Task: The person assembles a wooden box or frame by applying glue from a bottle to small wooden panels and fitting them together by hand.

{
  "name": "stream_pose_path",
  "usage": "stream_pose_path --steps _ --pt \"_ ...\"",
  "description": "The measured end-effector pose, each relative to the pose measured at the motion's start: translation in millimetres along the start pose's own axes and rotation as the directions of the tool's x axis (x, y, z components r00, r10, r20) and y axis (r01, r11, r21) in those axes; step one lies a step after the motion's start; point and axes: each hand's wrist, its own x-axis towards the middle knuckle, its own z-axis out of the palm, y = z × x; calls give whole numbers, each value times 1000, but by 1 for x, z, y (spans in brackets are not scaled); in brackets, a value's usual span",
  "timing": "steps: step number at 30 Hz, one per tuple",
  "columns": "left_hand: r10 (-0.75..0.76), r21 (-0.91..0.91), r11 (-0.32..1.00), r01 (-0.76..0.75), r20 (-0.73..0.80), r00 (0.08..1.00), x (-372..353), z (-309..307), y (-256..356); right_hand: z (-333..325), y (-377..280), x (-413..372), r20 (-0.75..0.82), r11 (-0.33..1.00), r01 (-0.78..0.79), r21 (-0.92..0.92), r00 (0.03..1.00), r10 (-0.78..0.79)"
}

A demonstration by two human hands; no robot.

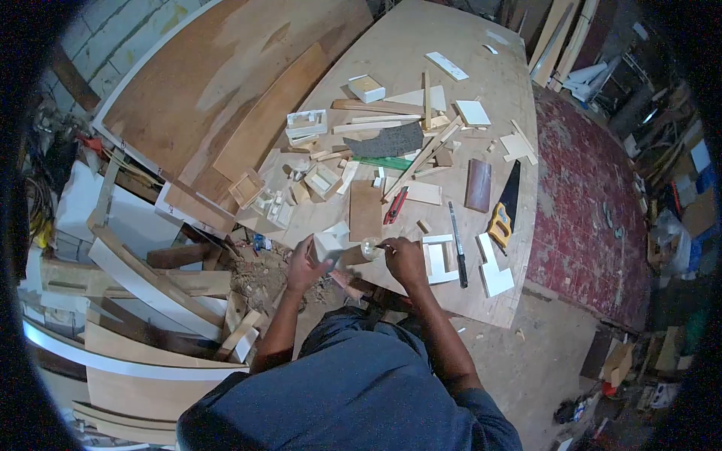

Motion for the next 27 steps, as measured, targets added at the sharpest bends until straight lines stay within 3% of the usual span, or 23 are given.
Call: stream_pose_path --steps 1,2,4,6,8,10,12,14,16,18,22,24,26,27 --pt "-59 225 973 43 63 996 -3 -5 9 2 -1 3 12 1000 3 -1 1000 -3" --pt "-69 224 973 55 57 996 -4 -5 13 4 -2 5 15 1000 -7 25 1000 7" --pt "54 359 929 -89 105 993 -7 -4 16 6 -6 7 31 999 -13 50 999 11" --pt "72 362 926 -107 109 991 -9 -7 21 5 -9 8 10 990 -45 132 999 44" --pt "115 363 919 -154 128 985 -11 -10 29 7 -2 10 64 993 -68 101 996 62" --pt "118 356 922 -153 118 986 -10 -13 38 8 3 9 21 950 -177 259 984 178" --pt "125 350 924 -156 110 986 -8 -15 45 18 29 2 6 945 -176 275 983 181" --pt "199 339 915 -220 95 975 -6 -19 50 22 47 -4 65 869 -354 347 933 354" --pt "229 341 907 -249 98 969 -3 -23 53 5 37 -7 137 830 -416 373 909 394" --pt "256 340 899 -276 103 961 -2 -29 54 9 36 -14 121 754 -409 515 905 408" --pt "214 357 904 -234 96 972 -1 -37 56 22 27 -17 73 814 -303 496 948 309" --pt "199 332 918 -218 89 976 -5 -41 56 26 15 -11 -13 951 -133 278 990 142" --pt "207 380 895 -232 108 973 -6 -44 56 31 1 -1 56 955 -188 230 982 180" --pt "207 381 895 -233 110 972 -6 -45 58 36 -4 3 35 983 -116 144 993 112"
